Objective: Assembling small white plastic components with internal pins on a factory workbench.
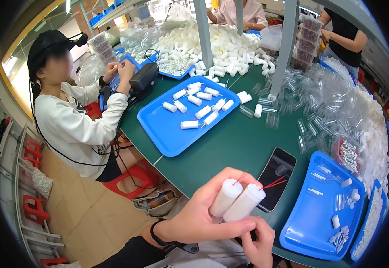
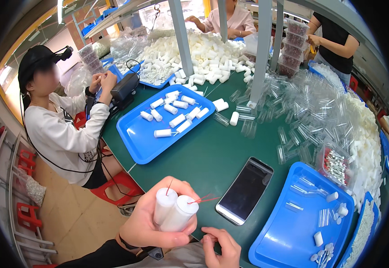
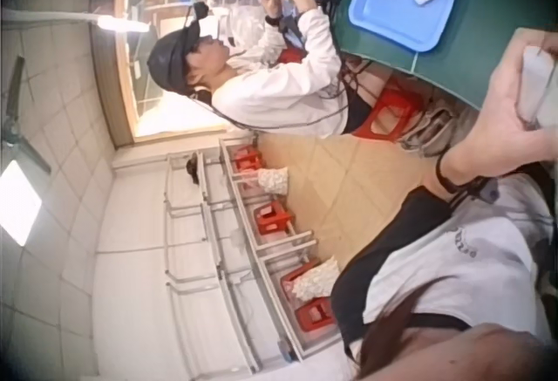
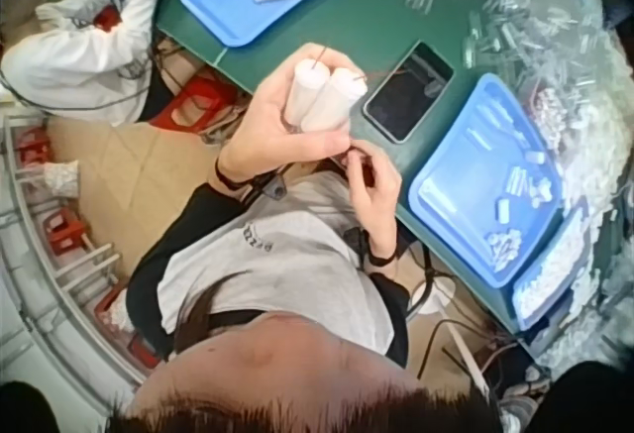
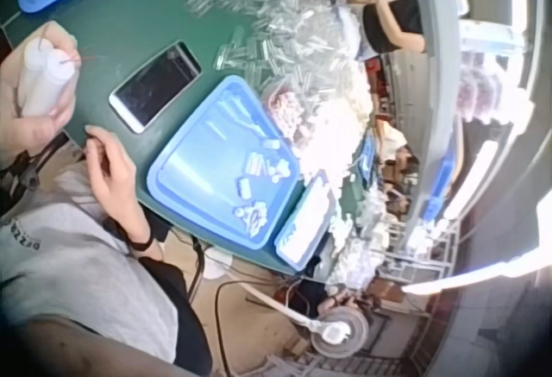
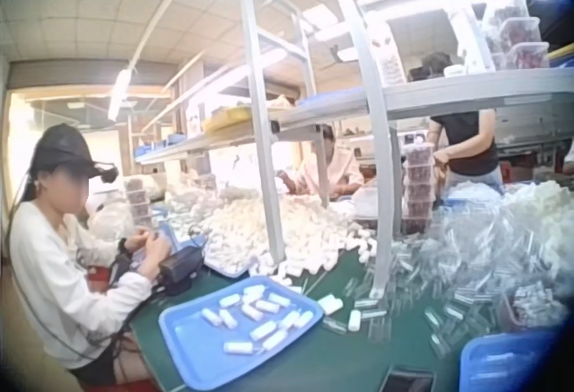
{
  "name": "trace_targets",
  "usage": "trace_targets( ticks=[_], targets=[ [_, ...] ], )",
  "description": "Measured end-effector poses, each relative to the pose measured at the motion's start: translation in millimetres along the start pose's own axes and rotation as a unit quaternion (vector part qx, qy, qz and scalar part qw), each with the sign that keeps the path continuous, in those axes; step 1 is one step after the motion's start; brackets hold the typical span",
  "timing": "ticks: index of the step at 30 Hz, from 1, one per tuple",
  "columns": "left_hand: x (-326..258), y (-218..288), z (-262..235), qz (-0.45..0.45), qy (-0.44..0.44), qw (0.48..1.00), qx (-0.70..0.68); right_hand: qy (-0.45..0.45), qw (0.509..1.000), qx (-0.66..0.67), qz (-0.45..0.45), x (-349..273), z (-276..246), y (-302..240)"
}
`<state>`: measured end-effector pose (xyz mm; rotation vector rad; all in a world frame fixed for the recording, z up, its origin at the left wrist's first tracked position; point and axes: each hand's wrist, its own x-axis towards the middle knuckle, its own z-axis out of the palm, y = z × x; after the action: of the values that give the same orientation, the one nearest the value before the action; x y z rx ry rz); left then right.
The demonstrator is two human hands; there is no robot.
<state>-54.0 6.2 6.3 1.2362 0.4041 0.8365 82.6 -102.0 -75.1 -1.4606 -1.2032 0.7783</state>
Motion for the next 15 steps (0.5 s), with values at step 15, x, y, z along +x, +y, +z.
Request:
trace_targets(
  ticks=[15],
  targets=[
    [-8,-19,-24,-0.070,-0.016,0.997,-0.024,0.021,0.986,0.161,-0.042,10,18,-56]
  ],
)
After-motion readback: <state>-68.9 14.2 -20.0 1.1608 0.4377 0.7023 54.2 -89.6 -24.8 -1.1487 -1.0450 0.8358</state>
